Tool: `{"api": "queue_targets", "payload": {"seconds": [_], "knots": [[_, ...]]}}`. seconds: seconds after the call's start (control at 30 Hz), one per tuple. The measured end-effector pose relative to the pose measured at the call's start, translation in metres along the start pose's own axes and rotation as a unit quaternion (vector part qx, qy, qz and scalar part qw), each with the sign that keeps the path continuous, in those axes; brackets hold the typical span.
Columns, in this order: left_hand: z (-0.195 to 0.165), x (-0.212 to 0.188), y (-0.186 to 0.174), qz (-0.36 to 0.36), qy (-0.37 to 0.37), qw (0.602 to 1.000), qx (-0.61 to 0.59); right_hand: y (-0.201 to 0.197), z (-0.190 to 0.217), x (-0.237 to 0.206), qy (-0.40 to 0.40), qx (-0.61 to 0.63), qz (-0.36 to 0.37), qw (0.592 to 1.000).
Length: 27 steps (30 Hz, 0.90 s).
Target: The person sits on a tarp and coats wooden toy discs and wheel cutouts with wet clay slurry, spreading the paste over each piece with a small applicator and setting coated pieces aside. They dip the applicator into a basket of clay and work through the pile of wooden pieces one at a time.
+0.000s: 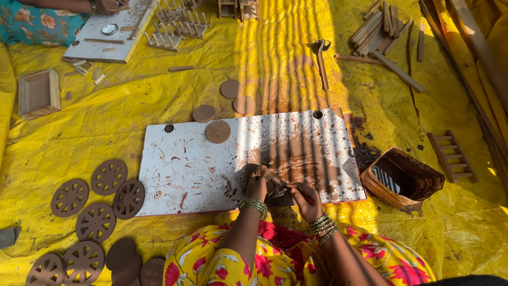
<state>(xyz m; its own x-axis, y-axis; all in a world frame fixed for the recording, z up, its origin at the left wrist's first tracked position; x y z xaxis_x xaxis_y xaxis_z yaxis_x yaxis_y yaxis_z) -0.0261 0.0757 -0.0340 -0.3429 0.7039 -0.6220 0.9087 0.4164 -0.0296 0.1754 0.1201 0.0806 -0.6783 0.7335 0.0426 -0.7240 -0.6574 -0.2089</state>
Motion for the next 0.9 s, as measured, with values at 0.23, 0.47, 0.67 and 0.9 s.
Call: {"api": "queue_targets", "payload": {"seconds": [0.23, 0.47, 0.67, 0.9], "knots": [[0.001, -0.008, 0.007, 0.012, -0.027, 0.993, -0.117, 0.001, -0.001, -0.003, 0.092, -0.062, -0.01, 0.994], [0.008, 0.003, 0.004, 0.001, -0.032, 0.986, -0.166, 0.001, -0.002, -0.005, 0.024, -0.016, -0.034, 0.999], [0.003, 0.011, 0.0, -0.01, 0.068, 0.987, -0.145, 0.009, -0.001, -0.012, 0.053, -0.032, -0.011, 0.998], [0.033, 0.006, -0.005, 0.007, -0.095, 0.978, -0.184, 0.009, 0.01, -0.011, 0.046, -0.018, -0.035, 0.998]]}}
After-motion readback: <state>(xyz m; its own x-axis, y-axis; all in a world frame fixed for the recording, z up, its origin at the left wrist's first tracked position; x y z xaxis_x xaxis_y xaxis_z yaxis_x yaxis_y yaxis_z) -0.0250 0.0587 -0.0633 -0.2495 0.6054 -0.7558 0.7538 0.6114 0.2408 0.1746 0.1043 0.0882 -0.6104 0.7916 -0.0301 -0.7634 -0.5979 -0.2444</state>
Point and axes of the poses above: each hand's wrist, its own x-axis towards the middle knuckle, its own y-axis out of the palm, z = x × y, the point moved 9 cm from there along x, towards the middle knuckle, and after that the axes turned 10 degrees about z, right-handed, at the moved point
